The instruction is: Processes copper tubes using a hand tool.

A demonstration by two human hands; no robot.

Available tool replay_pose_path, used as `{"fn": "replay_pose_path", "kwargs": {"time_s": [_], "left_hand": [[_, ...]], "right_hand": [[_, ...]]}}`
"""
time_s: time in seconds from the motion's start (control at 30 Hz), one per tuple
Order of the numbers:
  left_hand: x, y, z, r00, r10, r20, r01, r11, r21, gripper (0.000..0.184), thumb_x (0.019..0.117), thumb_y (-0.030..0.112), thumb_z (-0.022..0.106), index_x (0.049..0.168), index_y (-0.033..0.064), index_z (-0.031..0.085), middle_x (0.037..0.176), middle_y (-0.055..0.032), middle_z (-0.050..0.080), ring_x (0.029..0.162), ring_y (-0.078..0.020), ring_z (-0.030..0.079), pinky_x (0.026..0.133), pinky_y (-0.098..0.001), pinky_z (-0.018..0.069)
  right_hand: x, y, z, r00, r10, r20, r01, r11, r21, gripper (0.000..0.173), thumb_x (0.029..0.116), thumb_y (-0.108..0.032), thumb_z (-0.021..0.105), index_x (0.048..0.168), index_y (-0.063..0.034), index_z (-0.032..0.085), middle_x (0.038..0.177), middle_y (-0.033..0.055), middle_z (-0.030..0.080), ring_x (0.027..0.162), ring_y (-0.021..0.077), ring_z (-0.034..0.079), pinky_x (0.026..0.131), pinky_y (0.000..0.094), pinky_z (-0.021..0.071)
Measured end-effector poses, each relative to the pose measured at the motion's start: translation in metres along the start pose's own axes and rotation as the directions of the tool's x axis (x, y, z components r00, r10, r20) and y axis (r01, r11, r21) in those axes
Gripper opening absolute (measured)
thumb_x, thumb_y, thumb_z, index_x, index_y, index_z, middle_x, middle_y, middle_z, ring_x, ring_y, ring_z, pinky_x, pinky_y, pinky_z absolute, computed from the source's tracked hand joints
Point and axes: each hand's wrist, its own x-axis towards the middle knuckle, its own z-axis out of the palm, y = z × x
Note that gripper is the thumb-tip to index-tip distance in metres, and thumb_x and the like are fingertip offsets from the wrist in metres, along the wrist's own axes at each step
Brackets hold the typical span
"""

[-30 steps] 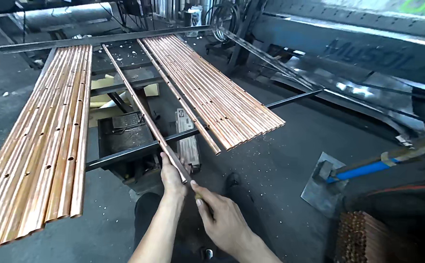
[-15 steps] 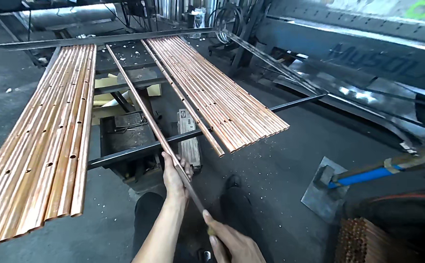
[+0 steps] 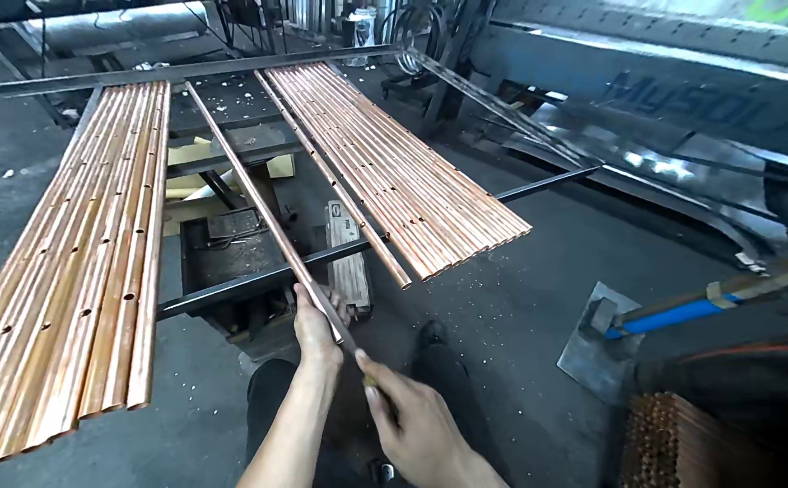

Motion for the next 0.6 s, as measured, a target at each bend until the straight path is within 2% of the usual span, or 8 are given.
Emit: {"fn": "replay_pose_path", "kwargs": {"time_s": [0.07, 0.17, 0.23, 0.33, 0.43, 0.5, 0.57, 0.6], "left_hand": [[0.001, 0.0, -0.001, 0.999, 0.016, -0.03, -0.015, 1.0, 0.021, 0.062, 0.1076, 0.062, 0.019, 0.085, 0.0141, 0.052, 0.061, 0.0007, 0.047, 0.045, -0.0109, 0.045, 0.041, -0.0237, 0.0397], [0.001, 0.0, -0.002, 0.999, 0.036, -0.017, -0.035, 0.999, 0.017, 0.063, 0.1068, 0.063, 0.019, 0.085, 0.0139, 0.051, 0.057, 0.0015, 0.046, 0.041, -0.0096, 0.043, 0.038, -0.0222, 0.0381], [0.0, -0.001, -0.006, 0.999, 0.033, 0.012, -0.032, 0.999, -0.013, 0.064, 0.1066, 0.064, 0.017, 0.083, 0.0142, 0.05, 0.056, 0.002, 0.044, 0.04, -0.0093, 0.042, 0.038, -0.0216, 0.0383], [0.004, 0.002, -0.007, 1.0, 0.024, 0.019, -0.024, 1.0, -0.02, 0.063, 0.1066, 0.064, 0.017, 0.082, 0.0158, 0.05, 0.057, 0.0028, 0.045, 0.041, -0.0085, 0.042, 0.039, -0.021, 0.0377], [0.005, 0.003, -0.005, 0.999, 0.036, -0.027, -0.036, 0.999, -0.002, 0.062, 0.1073, 0.063, 0.021, 0.083, 0.0146, 0.052, 0.058, 0.0011, 0.046, 0.043, -0.0096, 0.043, 0.04, -0.0223, 0.0376], [0.004, 0.003, -0.005, 0.999, 0.043, -0.013, -0.043, 0.999, 0.013, 0.063, 0.1071, 0.063, 0.019, 0.081, 0.0144, 0.05, 0.056, 0.0018, 0.045, 0.041, -0.0093, 0.042, 0.039, -0.0214, 0.0366], [0.003, 0.0, -0.007, 0.998, 0.06, 0.014, -0.06, 0.998, 0.017, 0.065, 0.1067, 0.063, 0.016, 0.082, 0.0137, 0.049, 0.055, 0.002, 0.044, 0.04, -0.0091, 0.041, 0.038, -0.0211, 0.0372], [0.002, -0.001, -0.008, 0.998, 0.063, 0.018, -0.063, 0.998, 0.012, 0.065, 0.1067, 0.064, 0.016, 0.082, 0.0138, 0.049, 0.055, 0.002, 0.044, 0.04, -0.0091, 0.041, 0.038, -0.0211, 0.0373]], "right_hand": [[0.009, -0.001, 0.002, 1.0, 0.021, 0.019, -0.021, 1.0, 0.018, 0.043, 0.1053, -0.031, 0.047, 0.146, -0.023, 0.06, 0.094, 0.0021, 0.074, 0.072, 0.0158, 0.069, 0.064, 0.0396, 0.0602], [-0.028, -0.011, -0.012, 0.997, 0.056, 0.053, -0.055, 0.998, -0.003, 0.042, 0.1032, -0.023, 0.053, 0.145, -0.0195, 0.062, 0.091, 0.0077, 0.074, 0.069, 0.0219, 0.071, 0.06, 0.044, 0.0603], [-0.043, -0.011, -0.017, 0.994, 0.058, 0.091, -0.058, 0.998, -0.006, 0.041, 0.1039, -0.022, 0.054, 0.144, -0.0189, 0.062, 0.09, 0.0084, 0.074, 0.069, 0.0218, 0.07, 0.061, 0.0429, 0.06], [-0.013, -0.002, -0.003, 0.999, 0.008, 0.033, -0.008, 1.0, 0.017, 0.042, 0.1038, -0.027, 0.051, 0.144, -0.0223, 0.062, 0.09, 0.0039, 0.073, 0.067, 0.0169, 0.068, 0.059, 0.0408, 0.0594], [0.005, -0.003, 0.002, 0.999, 0.021, 0.03, -0.022, 0.999, 0.036, 0.043, 0.1055, -0.031, 0.047, 0.146, -0.0233, 0.06, 0.092, 0.0017, 0.074, 0.07, 0.0154, 0.069, 0.063, 0.04, 0.0597], [-0.02, -0.011, -0.006, 0.998, 0.041, 0.04, -0.042, 0.999, 0.025, 0.042, 0.1037, -0.026, 0.052, 0.145, -0.0205, 0.062, 0.088, 0.0056, 0.074, 0.067, 0.0193, 0.069, 0.059, 0.0418, 0.0594], [-0.042, -0.014, -0.016, 0.994, 0.065, 0.088, -0.068, 0.997, 0.029, 0.042, 0.1033, -0.022, 0.055, 0.144, -0.0184, 0.062, 0.09, 0.0092, 0.074, 0.069, 0.0222, 0.071, 0.061, 0.0431, 0.0601], [-0.043, -0.013, -0.017, 0.993, 0.066, 0.096, -0.069, 0.997, 0.026, 0.041, 0.1036, -0.022, 0.054, 0.144, -0.0191, 0.062, 0.091, 0.0083, 0.074, 0.069, 0.0211, 0.07, 0.061, 0.0424, 0.06]]}}
